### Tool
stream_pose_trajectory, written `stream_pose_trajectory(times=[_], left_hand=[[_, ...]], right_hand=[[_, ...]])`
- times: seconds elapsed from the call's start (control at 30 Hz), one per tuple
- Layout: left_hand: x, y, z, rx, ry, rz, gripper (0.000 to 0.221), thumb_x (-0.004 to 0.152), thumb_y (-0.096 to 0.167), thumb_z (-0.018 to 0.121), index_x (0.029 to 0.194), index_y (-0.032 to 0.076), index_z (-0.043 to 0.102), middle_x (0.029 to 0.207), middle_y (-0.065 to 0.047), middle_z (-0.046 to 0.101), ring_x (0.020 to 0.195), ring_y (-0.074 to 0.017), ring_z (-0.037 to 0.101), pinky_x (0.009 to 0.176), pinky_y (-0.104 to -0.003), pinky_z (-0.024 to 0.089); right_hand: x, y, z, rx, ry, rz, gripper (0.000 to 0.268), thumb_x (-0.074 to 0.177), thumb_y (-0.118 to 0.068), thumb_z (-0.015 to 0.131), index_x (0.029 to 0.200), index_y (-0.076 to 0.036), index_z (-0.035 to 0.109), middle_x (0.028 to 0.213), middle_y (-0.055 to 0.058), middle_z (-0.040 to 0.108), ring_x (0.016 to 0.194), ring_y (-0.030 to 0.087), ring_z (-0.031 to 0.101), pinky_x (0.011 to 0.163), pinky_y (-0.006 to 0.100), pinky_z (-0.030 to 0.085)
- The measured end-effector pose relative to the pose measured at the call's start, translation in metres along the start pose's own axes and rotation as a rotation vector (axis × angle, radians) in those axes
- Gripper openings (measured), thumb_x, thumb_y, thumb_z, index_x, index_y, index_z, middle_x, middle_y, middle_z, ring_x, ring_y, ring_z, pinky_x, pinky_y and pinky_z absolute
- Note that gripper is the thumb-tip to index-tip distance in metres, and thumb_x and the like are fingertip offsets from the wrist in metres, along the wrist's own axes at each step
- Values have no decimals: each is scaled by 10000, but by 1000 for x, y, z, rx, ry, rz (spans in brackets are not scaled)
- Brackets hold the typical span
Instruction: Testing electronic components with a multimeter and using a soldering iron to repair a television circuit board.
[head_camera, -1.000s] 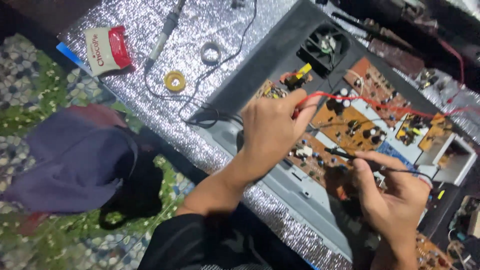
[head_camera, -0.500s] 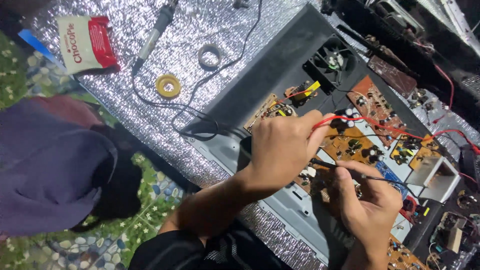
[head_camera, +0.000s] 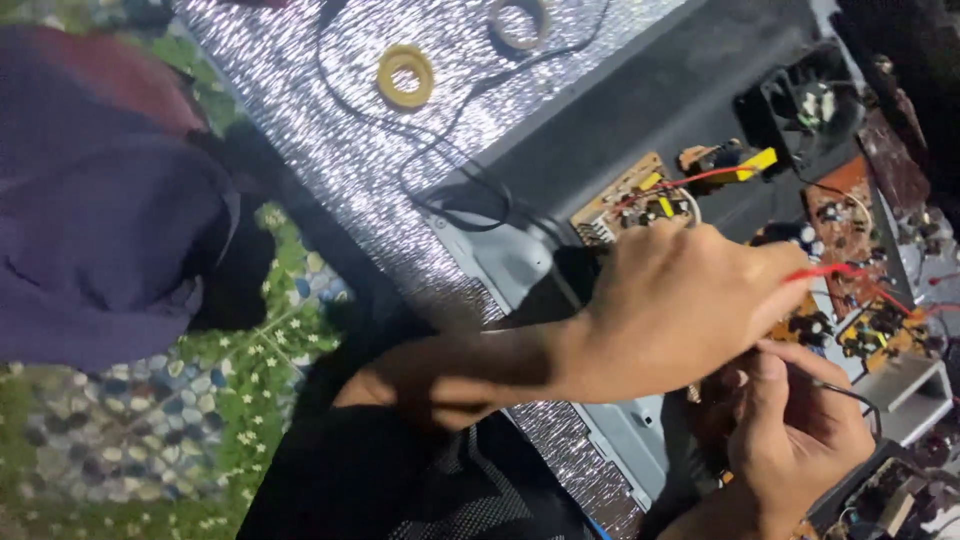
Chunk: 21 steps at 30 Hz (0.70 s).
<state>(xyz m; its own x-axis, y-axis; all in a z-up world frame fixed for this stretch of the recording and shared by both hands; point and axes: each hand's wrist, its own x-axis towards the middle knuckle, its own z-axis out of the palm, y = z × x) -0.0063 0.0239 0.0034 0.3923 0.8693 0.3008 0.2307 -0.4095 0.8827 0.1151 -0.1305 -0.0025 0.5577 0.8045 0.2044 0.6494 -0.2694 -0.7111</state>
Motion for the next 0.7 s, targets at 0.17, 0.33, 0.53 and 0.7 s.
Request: stream_pose_trajectory(times=[0.17,0.33,0.53,0.7], left_hand=[[0,-5,13,13,52,2,127,877,118,713,830,111,595,500,-101,563,506,-372,619,435,-546,410],[3,-5,16,-15,36,-10,172,931,133,677,789,117,581,495,-105,563,489,-375,601,413,-533,387],[7,-8,11,10,-24,-19,238,919,298,722,785,121,639,515,-84,608,489,-311,635,411,-515,446],[7,-8,8,57,-50,-23,304,966,366,600,774,148,691,514,-63,608,481,-302,639,393,-480,458]], right_hand=[[1,5,-6,-87,-28,-80,206,1226,-53,606,1255,147,645,1120,227,683,878,232,642,813,320,541],[2,19,-16,-105,-17,-201,230,1232,9,621,1201,237,618,1219,346,648,1039,373,661,898,399,508],[-5,12,-20,-44,45,-142,247,1251,-5,598,1196,234,572,1178,323,597,852,405,670,729,432,581],[-11,5,-25,-85,59,-150,235,1231,-19,606,1228,216,622,1130,282,641,856,334,665,816,396,608]])
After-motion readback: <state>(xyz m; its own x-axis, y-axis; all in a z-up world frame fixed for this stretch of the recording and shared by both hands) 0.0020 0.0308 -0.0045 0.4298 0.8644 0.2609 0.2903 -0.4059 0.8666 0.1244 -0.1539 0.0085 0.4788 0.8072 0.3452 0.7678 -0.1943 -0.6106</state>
